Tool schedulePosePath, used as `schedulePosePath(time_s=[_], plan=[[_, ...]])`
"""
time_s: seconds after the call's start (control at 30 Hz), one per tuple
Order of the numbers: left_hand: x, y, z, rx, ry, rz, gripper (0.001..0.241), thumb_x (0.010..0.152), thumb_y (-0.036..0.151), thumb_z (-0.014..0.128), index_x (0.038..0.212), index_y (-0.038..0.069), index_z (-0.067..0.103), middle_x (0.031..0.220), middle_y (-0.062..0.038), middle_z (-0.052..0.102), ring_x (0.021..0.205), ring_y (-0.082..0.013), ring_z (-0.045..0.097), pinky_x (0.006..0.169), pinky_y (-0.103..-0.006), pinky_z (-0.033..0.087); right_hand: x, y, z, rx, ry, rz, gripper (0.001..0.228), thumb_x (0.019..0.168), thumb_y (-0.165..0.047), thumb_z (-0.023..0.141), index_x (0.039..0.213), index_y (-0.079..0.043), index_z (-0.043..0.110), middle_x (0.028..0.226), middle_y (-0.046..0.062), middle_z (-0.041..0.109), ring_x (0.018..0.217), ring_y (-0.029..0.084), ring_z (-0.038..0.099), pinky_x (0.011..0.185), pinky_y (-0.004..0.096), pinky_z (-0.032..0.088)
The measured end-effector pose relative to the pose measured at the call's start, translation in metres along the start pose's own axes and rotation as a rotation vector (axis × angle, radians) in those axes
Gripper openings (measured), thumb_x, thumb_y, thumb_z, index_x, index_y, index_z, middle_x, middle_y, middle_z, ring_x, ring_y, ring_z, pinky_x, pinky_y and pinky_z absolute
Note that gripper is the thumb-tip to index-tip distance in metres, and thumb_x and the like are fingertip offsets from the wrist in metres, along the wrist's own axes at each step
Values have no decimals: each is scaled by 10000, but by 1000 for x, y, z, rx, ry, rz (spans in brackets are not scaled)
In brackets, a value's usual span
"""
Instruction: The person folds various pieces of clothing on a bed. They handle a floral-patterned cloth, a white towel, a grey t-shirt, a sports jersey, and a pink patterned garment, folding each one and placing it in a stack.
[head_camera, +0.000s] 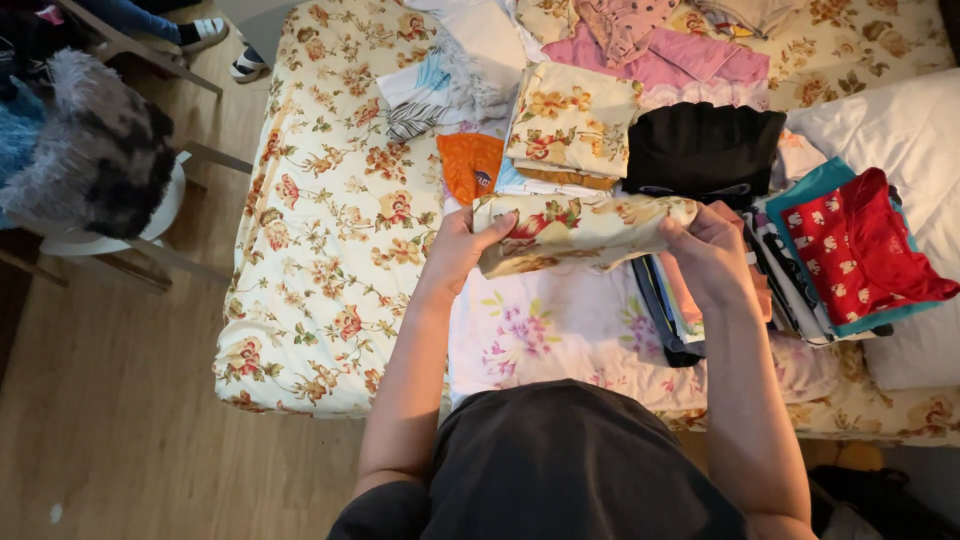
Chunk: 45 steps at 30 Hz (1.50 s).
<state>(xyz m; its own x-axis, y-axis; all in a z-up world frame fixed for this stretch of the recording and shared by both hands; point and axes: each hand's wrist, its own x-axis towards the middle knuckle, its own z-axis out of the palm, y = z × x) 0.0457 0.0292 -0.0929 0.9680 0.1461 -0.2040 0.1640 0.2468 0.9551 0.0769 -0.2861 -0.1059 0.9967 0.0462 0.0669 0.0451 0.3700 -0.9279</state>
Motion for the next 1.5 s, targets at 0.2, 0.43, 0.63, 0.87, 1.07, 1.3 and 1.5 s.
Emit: schedulePosePath(time_s=[0.2,0.43,0.63,0.87,1.07,1.3,1.5], plan=[[-13,12,6,454,132,149,313,740,413,917,836,151,775,760,5,738,697,-93,693,620,-245,564,3,2,-6,-289,117,-178,193,911,-13,820,960,-45,637,1059,31,639,1016,80,604,940,266,527],[-20,15,23,323,280,464,527,882,381,826,1196,-6,655,1395,-156,433,1238,-284,518,1142,-424,410,5,-5,2,-297,105,-227,164,990,-50,787,955,-60,626,947,5,617,952,51,571,907,244,517],[-19,12,18,52,78,353,218,971,280,753,1152,161,727,1225,8,706,1134,-59,544,1053,-296,441,7,-13,2,-75,83,-136,214,1124,-126,607,950,-12,655,728,108,621,663,147,682,731,290,599],[-32,34,13,-75,-21,309,412,945,235,782,1307,105,636,1264,-32,642,1150,-105,556,1039,-345,477,13,19,-27,-43,-183,-210,623,805,-2,765,1367,-15,496,1251,152,605,1193,238,600,1037,430,512],[-15,9,-11,-68,-186,270,936,793,133,905,1556,79,365,1454,-136,533,1284,-221,514,1102,-415,462,6,22,-16,-165,-207,27,1016,708,130,776,1582,-194,373,1396,110,586,1203,274,602,919,511,556],[-7,-10,-13,76,-295,105,1154,764,-35,853,1636,52,101,1470,-227,500,1289,-304,536,1043,-471,519,16,30,-4,-119,-55,131,774,1014,-30,603,1647,-253,216,1515,144,506,1291,267,567,999,449,554],[35,-87,-44,-23,-81,-149,1210,830,-3,805,1648,210,-61,1342,-333,557,1076,-425,653,816,-494,618,-6,69,-28,-165,-29,595,933,718,61,799,1549,-181,447,1230,153,689,906,309,721,700,488,608]])
